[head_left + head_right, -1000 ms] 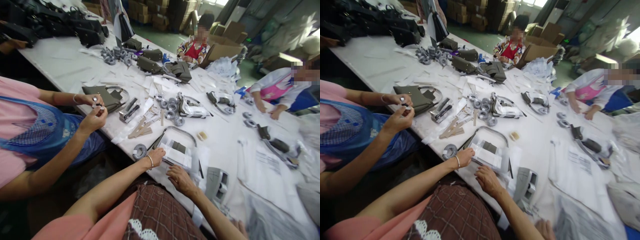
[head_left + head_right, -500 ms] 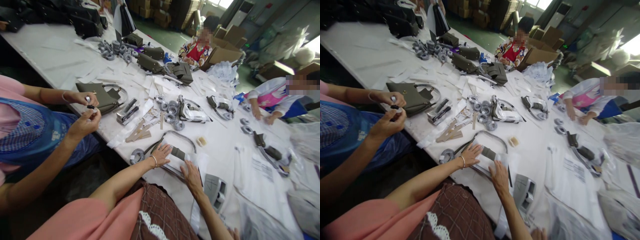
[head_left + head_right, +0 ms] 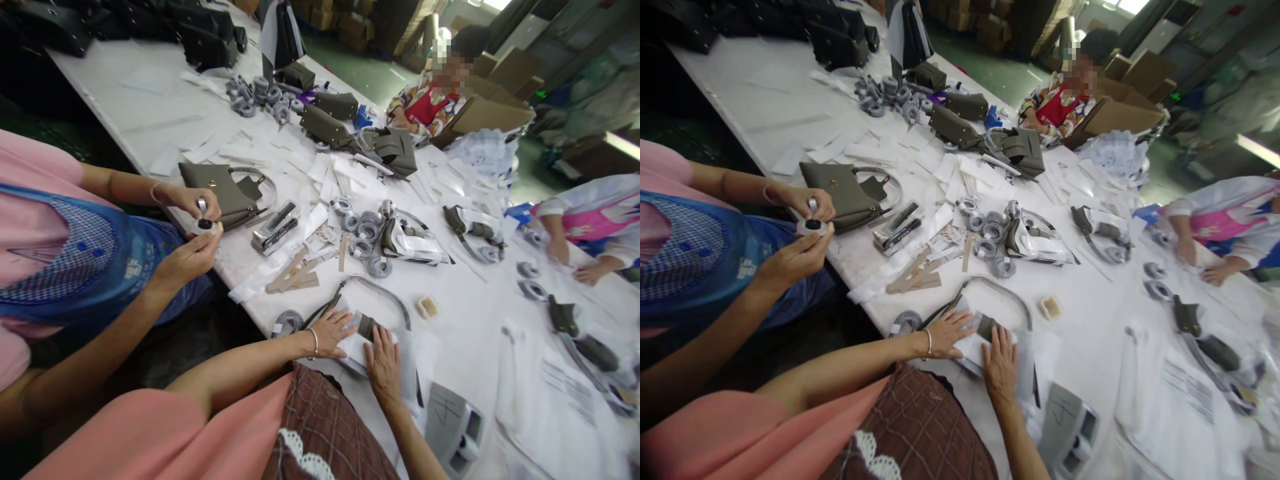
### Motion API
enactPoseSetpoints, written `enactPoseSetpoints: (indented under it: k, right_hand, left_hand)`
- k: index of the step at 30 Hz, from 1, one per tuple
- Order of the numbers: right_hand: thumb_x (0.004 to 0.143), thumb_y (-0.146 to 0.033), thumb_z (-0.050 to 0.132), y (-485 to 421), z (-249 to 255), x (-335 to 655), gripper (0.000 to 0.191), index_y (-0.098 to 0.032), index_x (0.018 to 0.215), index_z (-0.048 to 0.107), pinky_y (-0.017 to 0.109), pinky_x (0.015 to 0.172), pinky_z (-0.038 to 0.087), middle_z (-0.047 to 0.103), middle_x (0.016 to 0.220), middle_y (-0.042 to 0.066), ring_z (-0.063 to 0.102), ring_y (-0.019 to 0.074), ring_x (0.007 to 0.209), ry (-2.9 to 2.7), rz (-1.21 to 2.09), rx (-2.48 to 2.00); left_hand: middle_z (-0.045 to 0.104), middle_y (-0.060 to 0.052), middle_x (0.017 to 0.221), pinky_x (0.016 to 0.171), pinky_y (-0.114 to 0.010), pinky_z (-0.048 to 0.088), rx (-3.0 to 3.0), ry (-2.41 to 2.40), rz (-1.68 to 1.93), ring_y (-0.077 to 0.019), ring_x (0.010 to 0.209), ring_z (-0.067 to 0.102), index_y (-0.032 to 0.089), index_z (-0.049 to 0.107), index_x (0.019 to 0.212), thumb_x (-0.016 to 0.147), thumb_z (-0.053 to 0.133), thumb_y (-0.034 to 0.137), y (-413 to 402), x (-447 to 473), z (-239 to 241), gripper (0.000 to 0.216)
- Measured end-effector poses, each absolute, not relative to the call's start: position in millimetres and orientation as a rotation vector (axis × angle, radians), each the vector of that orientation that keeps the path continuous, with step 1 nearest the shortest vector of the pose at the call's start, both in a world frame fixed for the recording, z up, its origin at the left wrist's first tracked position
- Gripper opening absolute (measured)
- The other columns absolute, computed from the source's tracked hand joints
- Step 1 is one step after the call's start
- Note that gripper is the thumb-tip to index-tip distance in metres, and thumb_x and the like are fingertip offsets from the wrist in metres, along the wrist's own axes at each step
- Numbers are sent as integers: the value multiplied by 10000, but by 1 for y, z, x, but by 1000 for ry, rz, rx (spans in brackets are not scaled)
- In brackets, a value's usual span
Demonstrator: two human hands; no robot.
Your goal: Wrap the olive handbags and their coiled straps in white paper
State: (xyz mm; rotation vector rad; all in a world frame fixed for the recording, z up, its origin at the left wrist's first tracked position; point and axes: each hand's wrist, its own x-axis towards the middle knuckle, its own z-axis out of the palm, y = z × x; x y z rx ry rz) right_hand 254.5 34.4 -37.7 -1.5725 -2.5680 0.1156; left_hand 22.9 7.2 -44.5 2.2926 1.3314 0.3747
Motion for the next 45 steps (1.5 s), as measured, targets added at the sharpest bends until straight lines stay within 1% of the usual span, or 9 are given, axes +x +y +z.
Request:
enactPoseSetpoints:
  k: [3, 6, 10, 15, 24, 30, 33, 39, 45]
  right_hand:
    - [983, -480, 236, 26, -48, 261, 592, -143, 1459, 336, 545, 1148, 224, 397, 1505, 164, 280, 288, 1428, -2603, 86, -1554]
    - [988, -456, 255, 27, -49, 263, 569, -139, 1451, 346, 528, 1153, 225, 406, 1501, 155, 280, 280, 1428, -2612, 71, -1557]
    - [986, -471, 275, 30, -48, 265, 568, -136, 1436, 363, 509, 1157, 233, 420, 1489, 153, 308, 266, 1413, -2608, 88, -1526]
    - [986, -446, 298, 29, -47, 266, 568, -141, 1465, 317, 518, 1163, 221, 381, 1513, 154, 259, 268, 1436, -2598, 110, -1484]
    - [977, -443, 274, 30, -58, 267, 592, -126, 1475, 307, 552, 1154, 227, 383, 1509, 166, 267, 292, 1428, -2540, 131, -1453]
    - [976, -423, 313, 31, -59, 266, 572, -148, 1478, 311, 543, 1144, 249, 389, 1509, 148, 290, 291, 1417, -2522, 91, -1445]
    - [975, -428, 328, 31, -59, 265, 572, -161, 1480, 307, 535, 1152, 242, 396, 1507, 138, 288, 283, 1420, -2530, 88, -1452]
    - [980, -441, 313, 31, -58, 263, 560, -160, 1463, 334, 518, 1159, 232, 423, 1489, 135, 293, 267, 1419, -2520, 61, -1471]
    - [966, -500, 344, 45, -47, 266, 533, -175, 1367, 472, 464, 1113, 304, 535, 1393, 124, 434, 256, 1315, -2522, 139, -1484]
  left_hand:
    - [408, -90, 1507, 1159, -466, 252, 2257, 1227, 462, -278, 1416, 319, 252, 529, 1341, 857, 638, 466, 1, 9, -39, 541]
    - [571, -45, 1360, 1107, -374, 368, 2065, 1262, 649, -197, 1295, 481, 245, 637, 1182, 934, 542, 308, -6, -11, -34, 273]
    - [675, -50, 1103, 982, -339, 479, 1701, 1665, 839, -164, 1067, 596, 214, 655, 1060, 947, 440, 186, -22, -49, -31, 244]
    - [655, -54, 1037, 967, -352, 477, 1490, 2044, 704, -192, 1022, 589, 192, 635, 1024, 889, 494, 149, -45, -86, -33, 200]
    - [609, -48, 1095, 949, -313, 458, 1378, 2056, 206, -204, 1058, 572, 204, 578, 1152, 842, 574, 244, -50, -82, -18, 313]
    - [586, -81, 1077, 870, -347, 486, 1574, 1979, -93, -247, 1042, 569, 200, 592, 1086, 775, 523, 109, -40, -86, -10, 331]
    - [592, -70, 1043, 874, -330, 485, 1540, 2136, 91, -224, 993, 587, 197, 598, 1044, 783, 511, 114, -27, -98, 0, 287]
    - [638, -37, 981, 883, -299, 482, 1318, 2164, 843, -183, 940, 603, 179, 608, 1014, 771, 561, 180, 35, -103, 38, 247]
    - [674, 6, 837, 707, -235, 493, 1180, 1787, 919, -138, 745, 618, 171, 645, 995, 765, 581, 219, 98, -44, 52, 244]
